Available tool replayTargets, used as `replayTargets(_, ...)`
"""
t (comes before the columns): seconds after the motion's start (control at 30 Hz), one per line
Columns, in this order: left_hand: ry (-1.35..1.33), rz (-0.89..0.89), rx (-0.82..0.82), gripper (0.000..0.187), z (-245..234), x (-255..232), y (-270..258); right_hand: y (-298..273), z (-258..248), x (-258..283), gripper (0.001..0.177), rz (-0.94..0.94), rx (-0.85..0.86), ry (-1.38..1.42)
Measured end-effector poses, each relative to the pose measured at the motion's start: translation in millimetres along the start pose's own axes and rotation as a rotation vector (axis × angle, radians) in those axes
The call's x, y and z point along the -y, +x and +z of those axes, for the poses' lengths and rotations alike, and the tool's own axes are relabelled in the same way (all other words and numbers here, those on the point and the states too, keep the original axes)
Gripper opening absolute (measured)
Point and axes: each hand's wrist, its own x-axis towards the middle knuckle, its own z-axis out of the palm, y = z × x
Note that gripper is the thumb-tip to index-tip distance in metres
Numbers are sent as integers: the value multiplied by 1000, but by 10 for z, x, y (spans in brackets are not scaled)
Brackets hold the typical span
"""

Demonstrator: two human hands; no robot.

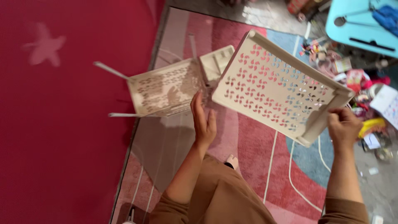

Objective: The person assembles a white plastic storage unit by inserting metal rods into perforated panels and stacking the trays. They then add clear plastic drawers to the top section and place the completed unit against a pink wall.

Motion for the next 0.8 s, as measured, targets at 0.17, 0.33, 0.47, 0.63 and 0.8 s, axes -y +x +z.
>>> replayTargets(0.17,-359,-468,160,51,-770,94,406,400,308,1190,20,-68,71,41)
replayTargets(0.33,-342,-386,1,44,-1641,597,485,476,1050,2164,28,-231,166,38)
replayTargets(0.47,-397,-447,-95,40,-2312,1010,526,461,1849,2749,43,-132,279,279)
replayTargets(0.63,-388,-582,-159,42,-2824,1340,650,361,2620,3198,64,-24,516,513)
replayTargets(0.8,-468,-695,-182,41,-2958,1599,667,379,2979,3386,72,82,556,526)
